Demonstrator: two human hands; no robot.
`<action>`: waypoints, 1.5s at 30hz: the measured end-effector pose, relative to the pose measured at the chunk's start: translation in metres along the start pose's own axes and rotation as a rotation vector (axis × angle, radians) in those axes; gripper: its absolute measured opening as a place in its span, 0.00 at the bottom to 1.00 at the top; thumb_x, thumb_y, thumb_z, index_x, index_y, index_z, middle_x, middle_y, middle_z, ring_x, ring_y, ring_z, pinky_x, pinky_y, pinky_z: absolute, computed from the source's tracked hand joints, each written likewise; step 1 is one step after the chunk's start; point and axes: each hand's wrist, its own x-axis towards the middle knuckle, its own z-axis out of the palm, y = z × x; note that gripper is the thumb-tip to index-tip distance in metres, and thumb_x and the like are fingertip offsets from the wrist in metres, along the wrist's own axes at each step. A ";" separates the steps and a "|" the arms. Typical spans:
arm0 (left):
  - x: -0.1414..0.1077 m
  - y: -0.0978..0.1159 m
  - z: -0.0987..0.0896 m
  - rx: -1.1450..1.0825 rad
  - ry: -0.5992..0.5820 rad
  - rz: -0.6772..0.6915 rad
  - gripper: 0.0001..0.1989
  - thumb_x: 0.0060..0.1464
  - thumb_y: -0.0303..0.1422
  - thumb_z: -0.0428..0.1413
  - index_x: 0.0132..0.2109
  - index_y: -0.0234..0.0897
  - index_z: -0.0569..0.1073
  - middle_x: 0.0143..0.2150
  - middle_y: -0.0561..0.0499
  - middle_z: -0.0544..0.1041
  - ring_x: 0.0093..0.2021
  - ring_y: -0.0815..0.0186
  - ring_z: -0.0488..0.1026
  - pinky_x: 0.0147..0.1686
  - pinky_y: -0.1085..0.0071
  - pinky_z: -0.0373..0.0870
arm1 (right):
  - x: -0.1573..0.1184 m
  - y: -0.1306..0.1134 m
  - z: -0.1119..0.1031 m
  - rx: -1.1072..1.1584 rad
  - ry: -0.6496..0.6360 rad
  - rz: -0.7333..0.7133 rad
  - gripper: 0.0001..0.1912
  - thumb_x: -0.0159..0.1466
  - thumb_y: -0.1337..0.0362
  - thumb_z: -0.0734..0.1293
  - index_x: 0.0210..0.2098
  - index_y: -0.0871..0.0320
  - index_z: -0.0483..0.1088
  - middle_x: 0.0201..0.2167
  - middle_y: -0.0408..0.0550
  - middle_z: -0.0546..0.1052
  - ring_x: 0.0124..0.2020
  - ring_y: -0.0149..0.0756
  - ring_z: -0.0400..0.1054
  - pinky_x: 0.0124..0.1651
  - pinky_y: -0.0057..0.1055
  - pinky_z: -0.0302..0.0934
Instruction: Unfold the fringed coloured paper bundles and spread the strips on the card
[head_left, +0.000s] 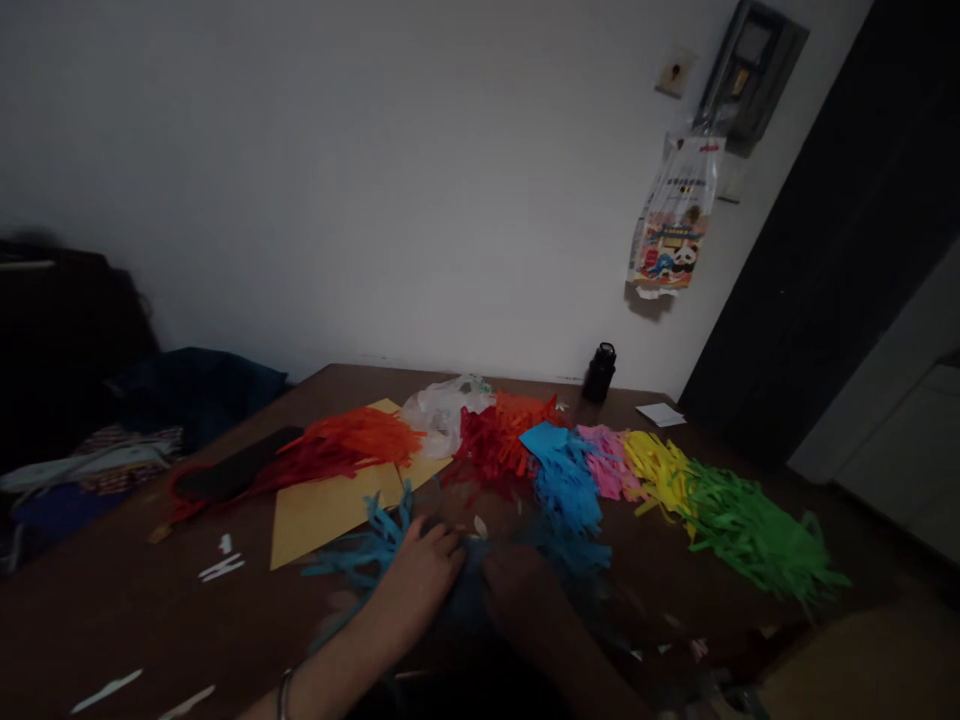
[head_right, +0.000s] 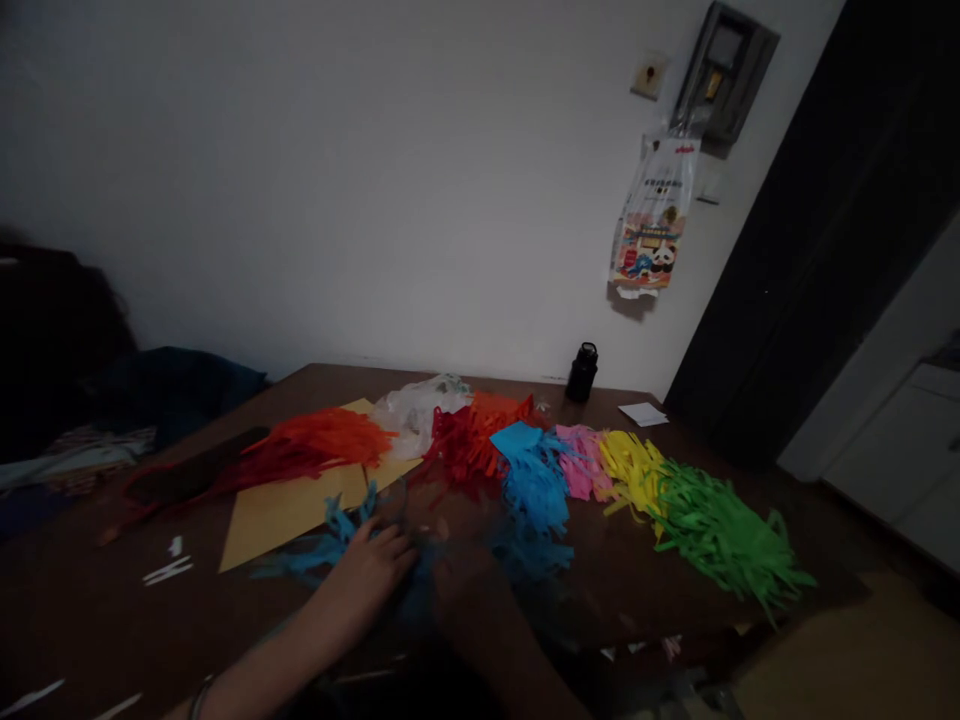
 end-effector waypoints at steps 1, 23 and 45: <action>-0.002 -0.002 0.003 0.001 0.012 0.001 0.11 0.60 0.21 0.51 0.41 0.37 0.77 0.44 0.44 0.80 0.49 0.55 0.72 0.57 0.46 0.55 | -0.001 0.000 -0.001 -0.004 -0.017 0.003 0.02 0.63 0.71 0.66 0.35 0.61 0.71 0.31 0.50 0.75 0.32 0.41 0.69 0.34 0.34 0.62; -0.021 0.016 0.000 0.014 0.100 0.090 0.09 0.57 0.25 0.53 0.42 0.39 0.75 0.43 0.46 0.78 0.46 0.55 0.72 0.46 0.59 0.63 | -0.006 -0.004 -0.006 -0.083 -0.135 -0.030 0.02 0.61 0.71 0.68 0.32 0.62 0.72 0.28 0.50 0.74 0.31 0.42 0.68 0.35 0.38 0.62; -0.027 -0.015 0.018 -0.088 -0.034 -0.241 0.17 0.65 0.30 0.43 0.42 0.37 0.78 0.47 0.42 0.78 0.50 0.52 0.72 0.47 0.54 0.62 | -0.014 0.022 -0.006 0.068 -0.233 0.265 0.06 0.66 0.72 0.65 0.37 0.58 0.74 0.40 0.52 0.77 0.45 0.46 0.69 0.46 0.44 0.61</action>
